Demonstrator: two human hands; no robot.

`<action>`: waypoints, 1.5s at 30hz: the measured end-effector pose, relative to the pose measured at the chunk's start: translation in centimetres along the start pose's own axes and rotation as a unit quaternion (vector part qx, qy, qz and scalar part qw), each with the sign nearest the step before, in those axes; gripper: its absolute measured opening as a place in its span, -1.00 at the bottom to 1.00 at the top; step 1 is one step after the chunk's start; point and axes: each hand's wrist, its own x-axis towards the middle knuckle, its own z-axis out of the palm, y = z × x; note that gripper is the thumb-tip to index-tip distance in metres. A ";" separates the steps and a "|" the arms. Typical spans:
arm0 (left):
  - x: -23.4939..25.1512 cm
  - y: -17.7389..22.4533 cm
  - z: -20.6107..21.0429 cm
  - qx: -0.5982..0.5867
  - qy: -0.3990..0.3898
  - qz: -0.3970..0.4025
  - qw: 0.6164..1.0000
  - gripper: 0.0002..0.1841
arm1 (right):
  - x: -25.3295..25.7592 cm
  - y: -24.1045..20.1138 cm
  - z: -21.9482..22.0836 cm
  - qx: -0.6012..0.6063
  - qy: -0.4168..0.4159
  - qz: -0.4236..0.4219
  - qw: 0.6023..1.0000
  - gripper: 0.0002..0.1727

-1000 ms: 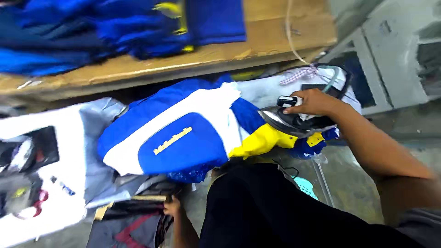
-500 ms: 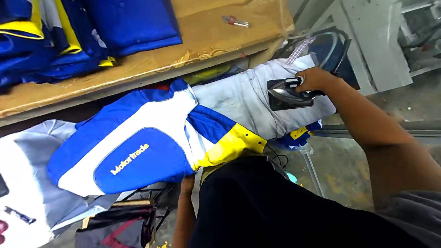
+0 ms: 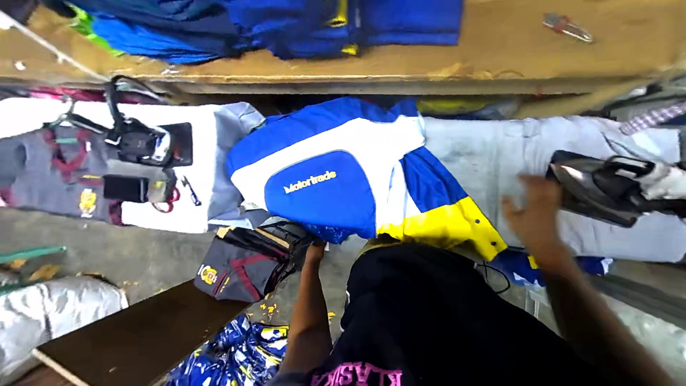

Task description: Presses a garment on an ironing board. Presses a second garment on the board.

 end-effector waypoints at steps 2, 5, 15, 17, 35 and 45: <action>1.0 -0.6 -3.9 -0.118 0.088 -0.020 0.989 -0.48 | -1.8 -4.2 6.0 0.058 -0.048 -0.071 0.995 -0.37; 3.9 -0.6 -10.4 -0.104 0.179 -0.008 0.978 -0.29 | -3.4 -8.0 13.2 0.047 -0.041 -0.146 0.987 -0.30; 12.5 2.8 -17.6 -0.274 0.148 0.144 0.939 -0.56 | -0.9 -13.5 21.5 -0.058 0.047 -0.117 0.990 -0.06; 13.0 3.0 -17.4 -0.318 0.150 0.126 0.928 -0.57 | 0.2 -14.5 21.8 -0.069 0.041 -0.112 0.990 -0.15; -4.8 -14.5 -7.7 -0.183 0.200 0.047 0.962 -0.67 | 24.8 -32.7 22.7 -0.125 -0.121 -0.273 0.946 -0.14; -12.7 -8.8 -5.6 -0.256 0.148 0.194 0.935 -0.66 | 2.6 -25.5 25.8 -0.065 -0.092 -0.353 0.929 -0.23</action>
